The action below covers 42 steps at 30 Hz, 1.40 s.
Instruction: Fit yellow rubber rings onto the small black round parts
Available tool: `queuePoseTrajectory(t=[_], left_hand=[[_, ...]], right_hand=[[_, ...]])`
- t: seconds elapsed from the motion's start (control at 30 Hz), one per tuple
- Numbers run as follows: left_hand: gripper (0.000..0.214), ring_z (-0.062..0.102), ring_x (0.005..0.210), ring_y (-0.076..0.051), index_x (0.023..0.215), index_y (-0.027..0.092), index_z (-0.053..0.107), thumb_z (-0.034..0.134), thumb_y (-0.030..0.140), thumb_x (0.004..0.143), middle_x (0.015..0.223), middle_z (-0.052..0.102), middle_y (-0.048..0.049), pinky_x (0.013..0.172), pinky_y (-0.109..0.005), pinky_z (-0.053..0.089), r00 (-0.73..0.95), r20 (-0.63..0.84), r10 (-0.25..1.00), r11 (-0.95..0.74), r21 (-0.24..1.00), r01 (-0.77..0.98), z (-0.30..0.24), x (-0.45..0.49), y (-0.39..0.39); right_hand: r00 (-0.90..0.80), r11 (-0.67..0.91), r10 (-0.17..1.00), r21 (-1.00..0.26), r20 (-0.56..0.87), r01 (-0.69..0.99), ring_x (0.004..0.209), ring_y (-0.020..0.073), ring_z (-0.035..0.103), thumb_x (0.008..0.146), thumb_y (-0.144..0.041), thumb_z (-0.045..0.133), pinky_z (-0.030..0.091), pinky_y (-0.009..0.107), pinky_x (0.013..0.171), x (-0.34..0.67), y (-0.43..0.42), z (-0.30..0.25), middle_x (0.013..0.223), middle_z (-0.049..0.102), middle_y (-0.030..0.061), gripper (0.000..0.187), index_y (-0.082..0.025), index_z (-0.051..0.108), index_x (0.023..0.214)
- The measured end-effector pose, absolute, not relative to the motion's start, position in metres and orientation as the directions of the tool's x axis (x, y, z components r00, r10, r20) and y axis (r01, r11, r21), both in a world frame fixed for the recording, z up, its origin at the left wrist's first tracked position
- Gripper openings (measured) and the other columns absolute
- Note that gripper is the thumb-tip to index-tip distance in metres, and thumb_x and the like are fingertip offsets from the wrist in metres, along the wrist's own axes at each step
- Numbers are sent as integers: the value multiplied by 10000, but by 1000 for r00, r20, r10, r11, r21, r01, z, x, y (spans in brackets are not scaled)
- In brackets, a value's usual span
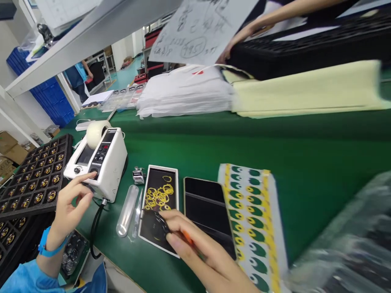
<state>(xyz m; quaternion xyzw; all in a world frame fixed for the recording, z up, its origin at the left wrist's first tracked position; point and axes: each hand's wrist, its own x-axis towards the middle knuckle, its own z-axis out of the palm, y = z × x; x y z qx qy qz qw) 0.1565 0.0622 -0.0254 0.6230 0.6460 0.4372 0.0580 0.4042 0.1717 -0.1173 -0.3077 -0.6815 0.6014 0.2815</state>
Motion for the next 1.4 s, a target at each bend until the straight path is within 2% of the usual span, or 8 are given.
queuePoseTrajectory(t=[0.13,0.23,0.3,0.67,0.97,1.17,1.3,1.4], left_hand=[[276,531,712,-164,687,185,595,550,309,930,871,609,-64,594,-280,395,-153,332,931,-220,843,492,-31,184,64],[333,494,678,-150,683,181,619,550,379,942,763,522,-31,592,-275,383,-20,162,987,-148,938,315,-41,208,69],[339,456,650,-138,683,181,631,559,392,939,741,488,-17,576,-272,359,7,122,992,-119,949,292,-47,217,74],[360,406,623,-135,637,182,582,550,370,943,689,425,3,549,-274,314,33,103,994,-106,886,452,-43,217,89],[352,399,596,-131,643,185,609,560,378,933,677,421,4,528,-273,316,23,100,995,-100,894,436,-45,217,90],[306,401,588,-117,626,182,590,575,279,916,665,427,15,519,-250,313,5,142,990,-127,872,473,-46,219,91],[301,431,588,-115,612,181,560,570,233,908,653,427,19,527,-237,342,-18,226,974,-174,798,577,-47,226,90],[278,470,584,-118,635,183,532,565,241,905,679,440,17,540,-244,379,-58,308,950,-165,649,743,-48,231,88]], right_hand=[[-729,-171,665,-983,-162,62,1048,301,560,808,-702,591,485,411,941,406,169,-109,1019,630,94,479,-240,675,898],[-781,-190,611,-982,-130,15,830,217,521,833,-712,557,480,348,784,403,167,-109,851,549,37,498,-218,619,856],[-796,-159,598,-987,-94,-3,752,178,455,855,-705,536,429,306,706,401,168,-106,791,474,8,499,-210,577,812],[-832,-145,551,-989,-61,-23,659,144,318,837,-768,489,291,286,621,397,170,-76,714,357,-29,569,-211,447,727],[-833,-162,548,-987,-72,-22,654,146,312,820,-784,494,297,288,621,397,170,-77,707,341,-29,574,-217,452,736],[-832,-164,550,-986,-68,-29,652,142,312,820,-782,498,292,282,619,396,170,-79,709,342,-31,581,-213,438,719],[-825,-155,557,-988,-95,9,686,151,323,805,-804,487,299,288,646,395,170,-80,734,350,-25,602,-212,416,717],[-814,-139,573,-990,-99,23,709,159,344,803,-806,485,324,294,664,394,170,-80,754,370,-18,600,-212,429,728]])
